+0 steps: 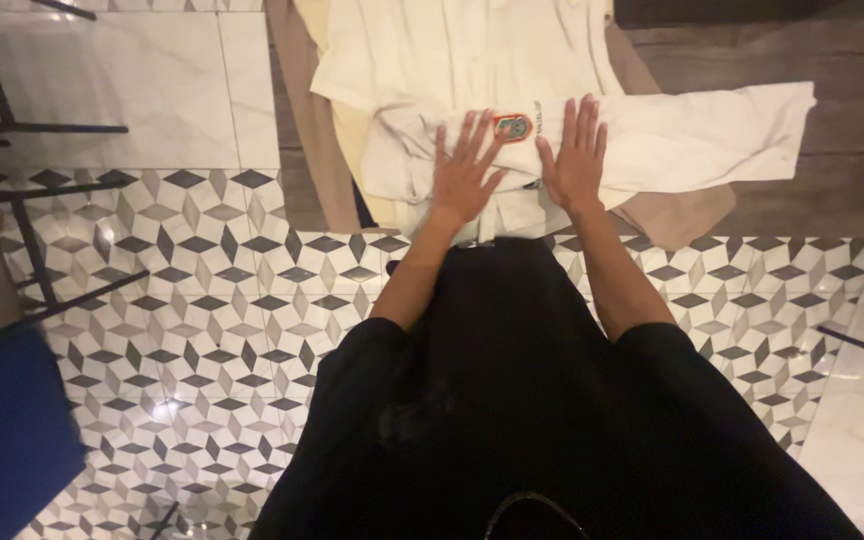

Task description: The person folds white t-shirts one by one on a flat surface and places them into a drawer.

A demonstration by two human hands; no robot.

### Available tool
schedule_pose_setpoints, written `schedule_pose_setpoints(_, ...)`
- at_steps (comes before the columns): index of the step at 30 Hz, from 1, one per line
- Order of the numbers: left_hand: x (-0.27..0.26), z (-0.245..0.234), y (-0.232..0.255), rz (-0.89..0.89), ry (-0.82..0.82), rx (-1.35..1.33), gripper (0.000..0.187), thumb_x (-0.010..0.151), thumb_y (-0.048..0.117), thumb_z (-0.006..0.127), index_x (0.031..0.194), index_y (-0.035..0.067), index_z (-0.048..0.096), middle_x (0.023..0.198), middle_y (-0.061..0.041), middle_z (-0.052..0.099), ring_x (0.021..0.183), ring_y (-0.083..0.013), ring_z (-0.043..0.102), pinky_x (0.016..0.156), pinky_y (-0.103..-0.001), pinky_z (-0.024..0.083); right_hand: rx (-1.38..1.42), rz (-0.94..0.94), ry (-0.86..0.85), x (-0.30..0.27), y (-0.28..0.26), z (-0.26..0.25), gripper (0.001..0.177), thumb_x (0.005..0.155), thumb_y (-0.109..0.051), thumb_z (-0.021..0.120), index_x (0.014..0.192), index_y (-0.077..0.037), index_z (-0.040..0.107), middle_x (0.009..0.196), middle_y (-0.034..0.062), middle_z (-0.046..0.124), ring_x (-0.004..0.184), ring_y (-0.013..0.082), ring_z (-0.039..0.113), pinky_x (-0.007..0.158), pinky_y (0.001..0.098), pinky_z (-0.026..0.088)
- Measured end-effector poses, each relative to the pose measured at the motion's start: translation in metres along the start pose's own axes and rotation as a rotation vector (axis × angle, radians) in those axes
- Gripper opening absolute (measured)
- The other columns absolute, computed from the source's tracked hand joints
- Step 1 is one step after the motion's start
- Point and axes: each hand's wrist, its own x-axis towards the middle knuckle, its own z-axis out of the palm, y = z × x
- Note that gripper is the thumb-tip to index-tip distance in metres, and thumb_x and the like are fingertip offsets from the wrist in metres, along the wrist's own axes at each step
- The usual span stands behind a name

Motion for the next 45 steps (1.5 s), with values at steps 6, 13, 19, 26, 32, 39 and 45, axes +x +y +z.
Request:
schedule_pose_setpoints(6,-0.01,0.018,-0.026,-0.025,-0.07,0.005,0.068,0.104,0.055,0.052,0.163,0.027,0.032,0.172,-0.005,0.018,0.159,-0.0299,0.013,0.127,-0.058,0.009,-0.007,-0.095,-0.047,-0.015,0.043,-0.017,0.071,0.111,-0.046,0.055,0.167,-0.01,0.03,0.174,0.0161,0.022,0.161,0.038,0.016,0.131,0.0544,0.013)
schedule_pose_setpoints(13,-0.019,0.001,-0.03,-0.053,0.012,-0.013,0.067,0.108,0.045,0.056,0.165,0.019,0.034,0.172,-0.012,0.026,0.16,-0.0316,0.024,0.13,-0.051,0.018,-0.075,0.065,-0.062,-0.025,0.123,-0.066,0.072,0.108,-0.047,0.055,0.165,-0.01,0.032,0.173,0.0126,0.022,0.16,0.0373,0.014,0.128,0.0562,0.008)
schedule_pose_setpoints(19,-0.014,0.002,-0.026,-0.086,-0.013,-0.002,0.066,0.095,0.02,0.056,0.155,-0.003,0.041,0.166,-0.022,0.035,0.157,-0.0358,0.028,0.128,-0.053,0.019,-0.121,0.27,-0.167,-0.038,0.213,-0.119,0.068,0.114,-0.045,0.042,0.169,-0.014,0.018,0.176,0.0129,0.009,0.162,0.0357,0.005,0.13,0.054,0.005)
schedule_pose_setpoints(26,0.047,0.04,0.039,-0.382,0.047,0.048,0.059,0.088,0.019,0.059,0.141,-0.005,0.05,0.152,-0.023,0.046,0.151,-0.0371,0.034,0.127,-0.061,0.013,-0.124,0.468,0.101,-0.048,0.247,-0.11,0.073,0.117,-0.035,0.046,0.168,0.003,0.009,0.177,0.0207,0.005,0.164,0.0359,0.001,0.132,0.0531,0.001)
schedule_pose_setpoints(32,0.152,0.085,0.191,0.124,-0.168,-0.288,0.077,0.084,0.0,0.05,0.16,0.005,0.04,0.167,-0.011,0.032,0.159,-0.0297,0.024,0.132,-0.052,0.013,-0.012,0.434,0.151,-0.036,0.194,-0.082,0.066,0.115,-0.021,0.045,0.167,0.006,0.014,0.176,0.0233,0.008,0.164,0.0377,0.004,0.134,0.0512,0.004)
schedule_pose_setpoints(39,0.181,0.118,0.242,0.516,-0.362,-0.083,0.067,0.1,0.032,0.057,0.161,0.016,0.033,0.169,0.001,0.021,0.158,-0.0235,0.014,0.127,-0.058,0.008,-0.053,0.503,-0.021,-0.043,0.209,-0.113,0.069,0.111,-0.038,0.049,0.164,-0.005,0.02,0.172,0.0134,0.014,0.16,0.0356,0.006,0.13,0.0508,0.004)
schedule_pose_setpoints(45,0.196,0.123,0.224,0.603,-0.329,-0.154,0.067,0.105,0.034,0.055,0.164,0.014,0.032,0.172,-0.001,0.02,0.16,-0.0228,0.013,0.13,-0.053,0.009,-0.039,0.652,0.197,-0.059,0.253,-0.108,0.069,0.117,-0.036,0.044,0.168,0.001,0.016,0.177,0.016,0.012,0.164,0.0354,0.005,0.134,0.0498,0.008)
